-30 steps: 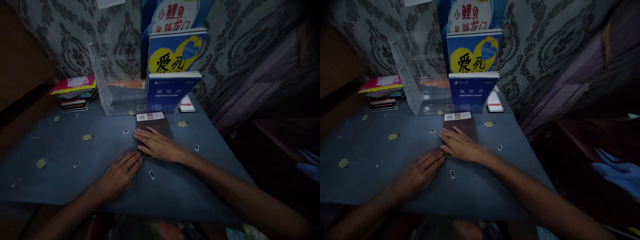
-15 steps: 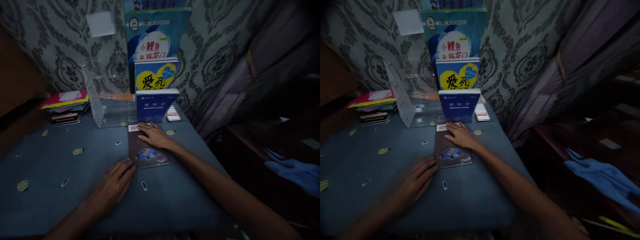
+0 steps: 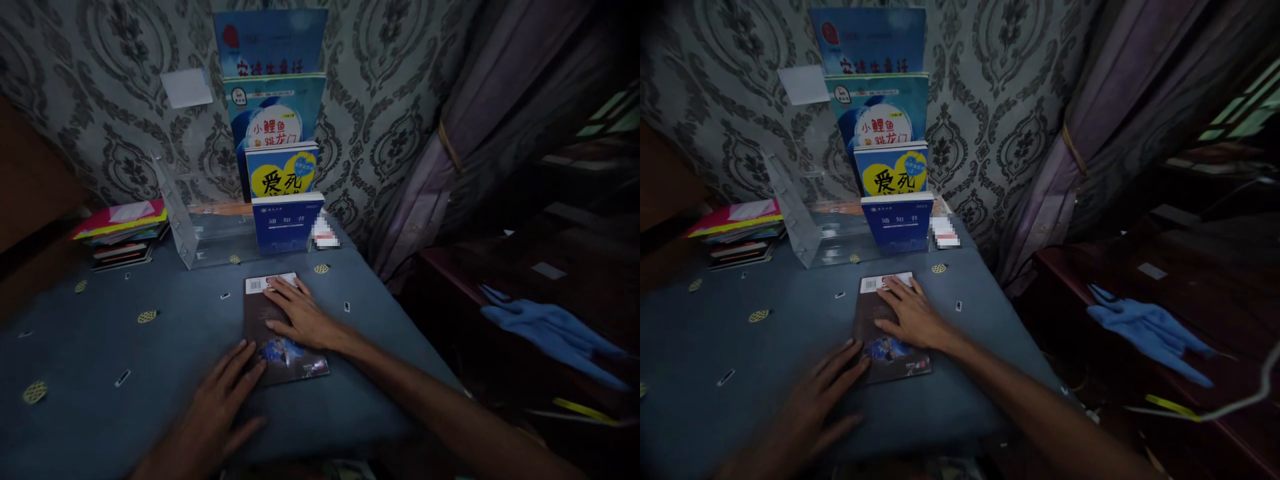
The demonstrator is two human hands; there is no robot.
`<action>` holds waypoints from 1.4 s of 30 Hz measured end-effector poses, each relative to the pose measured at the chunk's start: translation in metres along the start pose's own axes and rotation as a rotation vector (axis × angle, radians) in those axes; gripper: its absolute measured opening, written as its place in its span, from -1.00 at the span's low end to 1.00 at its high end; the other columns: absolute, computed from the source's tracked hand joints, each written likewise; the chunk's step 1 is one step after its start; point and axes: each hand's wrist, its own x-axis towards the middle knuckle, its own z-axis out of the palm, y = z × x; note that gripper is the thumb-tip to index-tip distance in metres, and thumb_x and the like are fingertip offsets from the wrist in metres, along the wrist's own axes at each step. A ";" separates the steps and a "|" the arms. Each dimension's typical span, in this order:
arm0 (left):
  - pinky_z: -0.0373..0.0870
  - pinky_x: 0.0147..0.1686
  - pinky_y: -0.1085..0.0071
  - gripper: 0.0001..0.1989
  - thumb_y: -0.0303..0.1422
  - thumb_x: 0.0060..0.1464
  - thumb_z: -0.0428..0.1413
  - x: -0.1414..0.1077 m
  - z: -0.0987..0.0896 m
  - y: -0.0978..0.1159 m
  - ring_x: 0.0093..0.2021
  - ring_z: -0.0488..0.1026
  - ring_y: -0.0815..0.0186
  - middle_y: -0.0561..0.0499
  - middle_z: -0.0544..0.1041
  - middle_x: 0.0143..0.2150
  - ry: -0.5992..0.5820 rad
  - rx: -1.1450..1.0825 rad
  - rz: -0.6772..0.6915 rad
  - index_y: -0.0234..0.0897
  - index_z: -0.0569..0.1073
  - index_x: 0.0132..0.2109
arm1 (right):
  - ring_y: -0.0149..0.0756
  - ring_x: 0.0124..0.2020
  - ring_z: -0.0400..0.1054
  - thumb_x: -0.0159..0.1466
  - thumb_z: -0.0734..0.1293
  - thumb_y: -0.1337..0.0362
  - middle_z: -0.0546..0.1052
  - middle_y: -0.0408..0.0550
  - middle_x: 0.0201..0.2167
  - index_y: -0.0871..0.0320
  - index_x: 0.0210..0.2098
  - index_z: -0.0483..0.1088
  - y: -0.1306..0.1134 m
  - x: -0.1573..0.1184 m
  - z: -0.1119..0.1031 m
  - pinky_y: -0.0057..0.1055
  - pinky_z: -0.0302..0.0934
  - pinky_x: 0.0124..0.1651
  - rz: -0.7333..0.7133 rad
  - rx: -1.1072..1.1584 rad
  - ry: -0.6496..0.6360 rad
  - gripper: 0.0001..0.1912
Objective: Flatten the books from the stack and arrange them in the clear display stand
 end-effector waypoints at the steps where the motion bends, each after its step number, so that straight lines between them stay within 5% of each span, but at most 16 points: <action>1: 0.55 0.04 0.22 -0.50 -0.19 0.29 0.07 -0.004 -0.002 0.004 0.26 0.38 0.08 -0.22 0.42 0.28 0.004 0.022 0.012 -0.26 0.35 0.30 | 0.01 0.48 -0.07 0.37 0.29 -0.03 0.14 0.26 0.43 0.24 0.37 0.19 -0.005 -0.007 0.000 0.18 -0.25 0.46 0.004 0.011 -0.004 -0.29; 7: 0.57 -0.09 0.36 -0.58 -0.10 0.28 0.08 -0.017 -0.011 0.025 0.01 0.52 0.18 -0.11 0.58 0.06 0.002 0.117 0.145 -0.18 0.49 0.17 | 0.05 0.48 -0.10 0.35 0.31 -0.04 0.10 0.26 0.44 0.21 0.38 0.18 -0.033 -0.047 -0.004 0.23 -0.25 0.45 -0.006 0.092 -0.032 -0.27; 10: 0.55 -0.05 0.39 -0.71 -0.22 0.34 0.04 -0.021 -0.004 0.035 -0.14 0.54 0.30 -0.01 0.63 -0.13 0.087 0.112 0.206 -0.12 0.54 0.09 | 0.07 0.49 -0.16 0.34 0.31 -0.05 0.04 0.25 0.46 0.20 0.39 0.16 -0.048 -0.071 -0.003 0.25 -0.26 0.45 -0.009 0.122 -0.074 -0.25; 13: 0.46 0.17 0.28 -0.76 -0.33 0.32 0.07 -0.022 0.003 0.042 -0.04 0.55 0.32 0.04 0.63 -0.13 0.184 0.082 0.231 -0.07 0.54 0.06 | 0.08 0.50 -0.22 0.36 0.28 -0.10 -0.01 0.22 0.47 0.19 0.40 0.15 -0.058 -0.095 -0.004 0.24 -0.27 0.45 -0.016 0.185 -0.093 -0.23; 19: 0.29 0.34 0.15 -0.71 -0.43 0.38 -0.03 -0.012 -0.013 0.031 0.23 0.45 0.25 -0.03 0.63 0.03 0.161 0.004 0.317 -0.24 0.52 0.09 | -0.02 0.48 -0.11 0.37 0.27 -0.12 0.13 0.07 0.44 -0.01 0.37 0.21 -0.051 -0.125 -0.024 0.16 -0.15 0.46 0.005 0.437 -0.185 -0.34; 24: 0.44 0.23 0.20 -0.63 -0.32 0.43 -0.13 0.019 -0.042 0.011 0.19 0.49 0.21 -0.16 0.62 0.03 0.120 -0.269 0.192 -0.35 0.40 0.22 | -0.07 0.41 0.11 0.43 0.14 -0.13 0.34 0.03 0.34 -0.07 0.28 0.35 -0.029 -0.126 -0.043 0.15 -0.13 0.45 0.000 0.730 -0.061 -0.45; 27: 0.58 -0.01 0.30 -0.62 -0.15 0.41 -0.08 0.050 -0.056 -0.002 0.00 0.60 0.22 -0.14 0.64 -0.04 0.279 -0.434 -0.015 -0.27 0.43 0.14 | 0.00 0.37 0.19 0.37 0.18 -0.21 0.38 0.04 0.31 -0.06 0.27 0.36 -0.017 -0.120 -0.046 0.15 -0.04 0.42 -0.013 0.826 0.038 -0.38; 29: 0.57 -0.21 0.42 -0.71 -0.18 0.40 -0.04 0.070 -0.058 -0.011 -0.17 0.62 0.29 -0.05 0.65 -0.15 0.267 -0.523 -0.144 -0.23 0.46 0.03 | 0.04 0.32 0.27 0.30 0.28 -0.22 0.40 0.07 0.29 -0.03 0.29 0.34 -0.011 -0.110 -0.043 0.11 0.10 0.36 0.012 0.835 0.106 -0.32; 35: 0.36 -0.44 0.47 -0.76 -0.16 0.32 0.02 0.111 -0.037 -0.039 -0.43 0.43 0.37 0.10 0.48 -0.41 0.262 -0.688 -0.469 -0.23 0.41 -0.18 | -0.11 -0.07 0.51 0.39 0.26 -0.04 0.63 -0.02 -0.12 0.06 -0.01 0.53 -0.006 -0.060 -0.033 -0.18 0.41 0.03 0.106 0.721 0.455 -0.61; 39: 0.44 -0.34 0.43 -0.71 -0.14 0.31 0.03 0.124 -0.021 -0.060 -0.30 0.52 0.31 0.02 0.55 -0.24 0.253 -0.921 -0.507 -0.20 0.30 0.05 | -0.28 -0.31 0.45 0.37 0.26 -0.02 0.57 -0.11 -0.35 0.11 -0.21 0.49 -0.004 -0.032 -0.035 -0.37 0.35 -0.22 0.136 0.775 0.508 -0.66; 42: 0.43 -0.42 0.42 -0.55 -0.11 0.33 -0.03 0.125 -0.007 -0.076 -0.39 0.53 0.29 0.02 0.56 -0.29 0.129 -0.976 -0.620 -0.21 0.12 0.22 | -0.39 -0.54 0.29 0.36 0.25 -0.05 0.40 -0.23 -0.57 0.12 -0.31 0.39 0.003 -0.022 -0.031 -0.47 0.19 -0.46 0.207 0.802 0.451 -0.64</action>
